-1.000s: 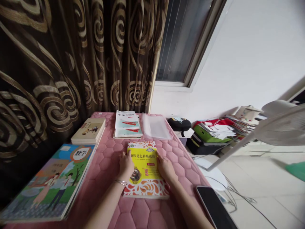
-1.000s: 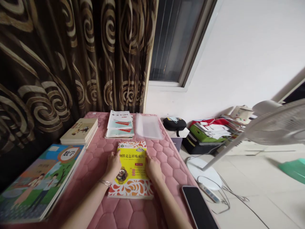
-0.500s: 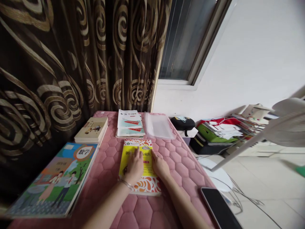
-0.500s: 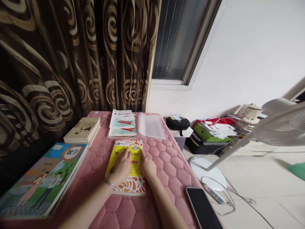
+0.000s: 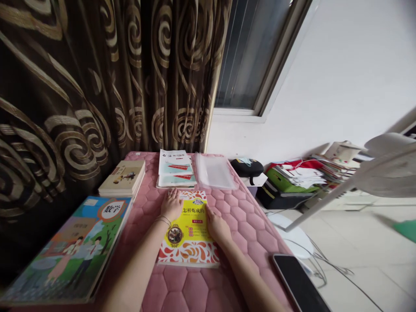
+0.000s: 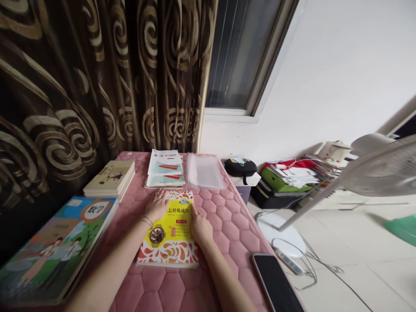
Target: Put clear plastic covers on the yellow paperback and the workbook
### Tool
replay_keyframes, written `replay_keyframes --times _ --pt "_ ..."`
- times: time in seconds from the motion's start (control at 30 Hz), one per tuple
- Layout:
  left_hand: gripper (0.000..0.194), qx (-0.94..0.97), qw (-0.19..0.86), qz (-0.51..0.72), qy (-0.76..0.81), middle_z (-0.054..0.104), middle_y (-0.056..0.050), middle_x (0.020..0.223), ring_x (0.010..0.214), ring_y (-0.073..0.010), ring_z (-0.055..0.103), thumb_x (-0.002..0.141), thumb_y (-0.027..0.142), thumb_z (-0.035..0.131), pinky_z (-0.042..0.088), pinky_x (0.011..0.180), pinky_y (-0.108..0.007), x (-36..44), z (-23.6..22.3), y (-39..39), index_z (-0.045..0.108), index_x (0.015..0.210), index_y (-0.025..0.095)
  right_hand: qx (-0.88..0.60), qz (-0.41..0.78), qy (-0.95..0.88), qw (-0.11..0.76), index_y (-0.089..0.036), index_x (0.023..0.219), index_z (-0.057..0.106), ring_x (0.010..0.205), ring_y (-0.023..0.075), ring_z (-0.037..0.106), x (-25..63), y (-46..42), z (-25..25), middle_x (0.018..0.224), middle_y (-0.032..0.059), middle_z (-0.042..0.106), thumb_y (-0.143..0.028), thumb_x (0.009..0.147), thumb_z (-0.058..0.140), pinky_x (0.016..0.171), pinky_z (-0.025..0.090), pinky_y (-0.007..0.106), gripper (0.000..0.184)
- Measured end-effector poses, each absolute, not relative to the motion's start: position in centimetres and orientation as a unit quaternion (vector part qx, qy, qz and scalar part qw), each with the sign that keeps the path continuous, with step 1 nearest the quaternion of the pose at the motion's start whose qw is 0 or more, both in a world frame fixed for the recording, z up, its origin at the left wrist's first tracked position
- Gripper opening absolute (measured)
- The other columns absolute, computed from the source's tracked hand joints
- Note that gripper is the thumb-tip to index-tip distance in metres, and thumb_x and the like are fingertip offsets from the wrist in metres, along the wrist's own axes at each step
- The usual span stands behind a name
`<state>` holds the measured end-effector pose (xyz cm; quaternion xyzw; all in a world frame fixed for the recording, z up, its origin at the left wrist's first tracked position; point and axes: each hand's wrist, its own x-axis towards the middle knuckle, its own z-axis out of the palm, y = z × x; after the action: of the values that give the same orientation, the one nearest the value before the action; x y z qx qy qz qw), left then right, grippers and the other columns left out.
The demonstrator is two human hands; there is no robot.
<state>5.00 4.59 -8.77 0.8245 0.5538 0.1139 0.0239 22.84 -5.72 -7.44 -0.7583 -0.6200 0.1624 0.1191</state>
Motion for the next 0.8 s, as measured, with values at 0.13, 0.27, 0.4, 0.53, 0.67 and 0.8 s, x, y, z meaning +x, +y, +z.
replay_keyframes --times 0.13,0.27,0.4,0.53,0.67,0.8 --pt "0.06 0.807 0.015 0.121 0.578 0.031 -0.02 0.155 0.146 -0.027 0.024 0.097 0.032 0.027 0.023 0.118 -0.041 4.0 -9.4 4.5 0.035 0.147 0.0 -0.748 0.156 -0.634 0.119 -0.024 0.151 0.033 0.101 0.0236 0.069 23.0 -5.6 -7.4 0.129 0.0119 0.064 -0.021 0.097 0.025 0.078 0.054 0.034 0.055" --pt "0.06 0.792 0.009 0.124 0.597 0.029 -0.021 0.156 0.147 -0.0303 0.023 0.095 0.031 0.029 0.022 0.118 -0.048 3.7 -9.7 2.2 0.034 0.147 0.001 -0.734 0.148 -0.654 0.109 -0.023 0.151 0.033 0.099 0.0246 0.069 23.1 -5.5 -7.6 0.128 0.012 0.064 -0.018 0.095 0.026 0.077 0.053 0.035 0.056" --pt "0.063 0.804 0.01 0.12 0.583 0.027 -0.017 0.157 0.147 -0.0302 0.021 0.094 0.037 0.032 0.016 0.12 -0.051 4.4 -9.6 0.0 0.035 0.148 0.005 -0.74 0.143 -0.649 0.099 -0.021 0.152 0.031 0.097 0.0253 0.069 22.8 -5.6 -7.7 0.127 0.013 0.065 -0.015 0.094 0.027 0.076 0.053 0.035 0.059" --pt "0.062 0.833 0.028 0.107 0.542 0.024 -0.012 0.159 0.148 -0.0254 0.019 0.095 0.039 0.03 0.013 0.122 -0.047 4.9 -9.3 -0.1 0.034 0.149 0.008 -0.754 0.147 -0.634 0.085 -0.02 0.152 0.029 0.096 0.0243 0.07 22.5 -5.9 -7.6 0.128 0.0145 0.063 -0.013 0.094 0.027 0.076 0.053 0.035 0.059" --pt "0.061 0.839 0.027 0.111 0.532 0.022 -0.01 0.16 0.149 -0.0254 0.018 0.096 0.039 0.031 0.013 0.122 -0.047 4.8 -9.2 0.5 0.035 0.149 0.011 -0.753 0.151 -0.637 0.068 -0.017 0.153 0.027 0.097 0.0238 0.068 22.4 -6.2 -7.1 0.128 0.0165 0.062 -0.013 0.095 0.025 0.074 0.053 0.033 0.058" --pt "0.059 0.84 0.011 0.113 0.53 0.023 -0.01 0.159 0.148 -0.0257 0.019 0.096 0.037 0.034 0.014 0.122 -0.047 4.6 -9.3 0.5 0.037 0.149 0.012 -0.743 0.035 -0.665 0.066 -0.011 0.142 0.046 0.114 0.027 0.059 20.7 -5.4 -6.2 0.13 0.0199 0.058 -0.011 0.094 0.028 0.088 0.049 0.036 0.051"
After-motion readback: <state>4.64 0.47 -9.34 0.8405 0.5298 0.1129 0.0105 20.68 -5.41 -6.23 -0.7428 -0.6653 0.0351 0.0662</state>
